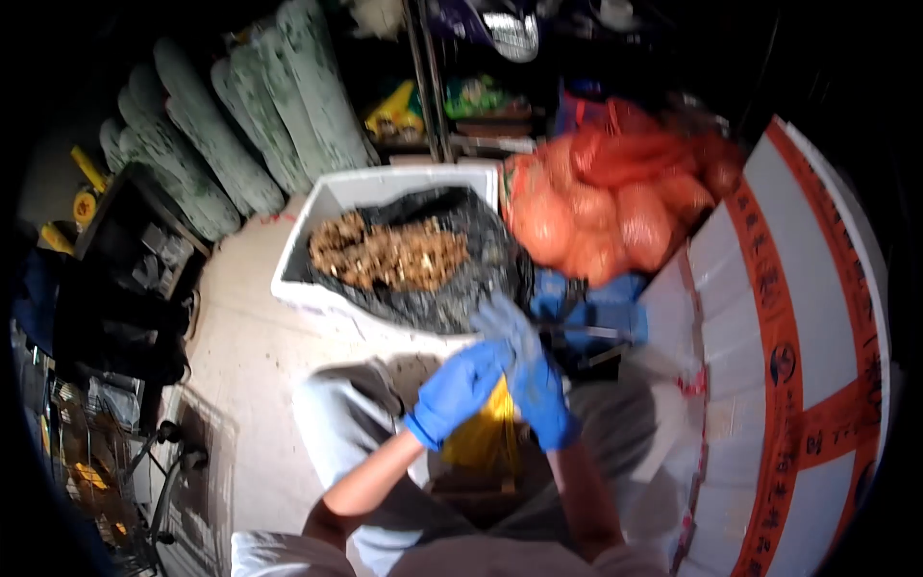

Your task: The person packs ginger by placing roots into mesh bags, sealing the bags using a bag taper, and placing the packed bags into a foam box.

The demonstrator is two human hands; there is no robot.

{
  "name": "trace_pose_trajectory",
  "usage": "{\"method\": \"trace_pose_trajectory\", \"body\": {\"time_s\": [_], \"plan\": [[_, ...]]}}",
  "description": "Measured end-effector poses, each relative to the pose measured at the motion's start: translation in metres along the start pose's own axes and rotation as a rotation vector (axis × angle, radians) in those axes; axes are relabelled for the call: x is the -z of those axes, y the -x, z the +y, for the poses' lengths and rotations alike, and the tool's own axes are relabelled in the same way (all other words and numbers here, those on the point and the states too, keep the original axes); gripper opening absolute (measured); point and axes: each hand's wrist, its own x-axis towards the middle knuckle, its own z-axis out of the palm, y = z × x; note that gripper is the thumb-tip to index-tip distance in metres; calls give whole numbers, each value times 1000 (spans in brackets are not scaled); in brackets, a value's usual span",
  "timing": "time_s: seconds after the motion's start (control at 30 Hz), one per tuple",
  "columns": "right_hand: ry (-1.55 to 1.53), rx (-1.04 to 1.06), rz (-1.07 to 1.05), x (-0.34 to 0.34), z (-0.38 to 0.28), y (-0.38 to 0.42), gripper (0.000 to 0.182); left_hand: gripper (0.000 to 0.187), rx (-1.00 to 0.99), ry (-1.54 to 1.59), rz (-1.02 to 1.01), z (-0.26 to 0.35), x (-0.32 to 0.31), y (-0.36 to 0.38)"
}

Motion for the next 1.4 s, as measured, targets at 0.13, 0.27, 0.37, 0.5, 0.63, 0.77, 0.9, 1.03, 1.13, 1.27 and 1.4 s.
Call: {"method": "trace_pose_trajectory", "body": {"time_s": [0.13, 0.27, 0.37, 0.5, 0.63, 0.77, 0.9, 1.03, 1.13, 1.27, 1.4], "plan": [[380, 20, 74, 30, 17, 3, 53, 39, 33, 198, -54, -26, -16, -5], [614, 233, 174, -10, -15, -9, 51, 37, 49, 587, 200, 3, -20, -8], [1467, 423, 39, -4, -22, -13, 49, 34, 71, 518, 213, -17, -25, -4], [286, 104, 56, -13, -8, -7, 49, 24, -45, 267, 41, -20, -14, 0], [252, 24, 12, 1, 1, -4, 52, 24, 82, 256, -31, -19, -15, 5], [91, 89, 104, -12, -6, -11, 55, 25, 39, 627, 389, -20, -28, 0], [-159, 221, 126, -5, -3, -25, 56, 18, 391, 958, 101, -24, -36, 14], [-433, 187, 155, 5, 7, -33, 50, 19, 406, 1001, 25, -25, -37, 19], [-511, 164, 214, 9, 3, -40, 47, 22, 318, 955, -77, -14, -40, 22], [-526, 9, 165, 40, 19, -55, 43, 25, 207, 741, -61, -14, -35, 16], [775, 475, 91, -1, -14, -49, 32, 22, 5, 376, -14, -20, -27, 15]]}}
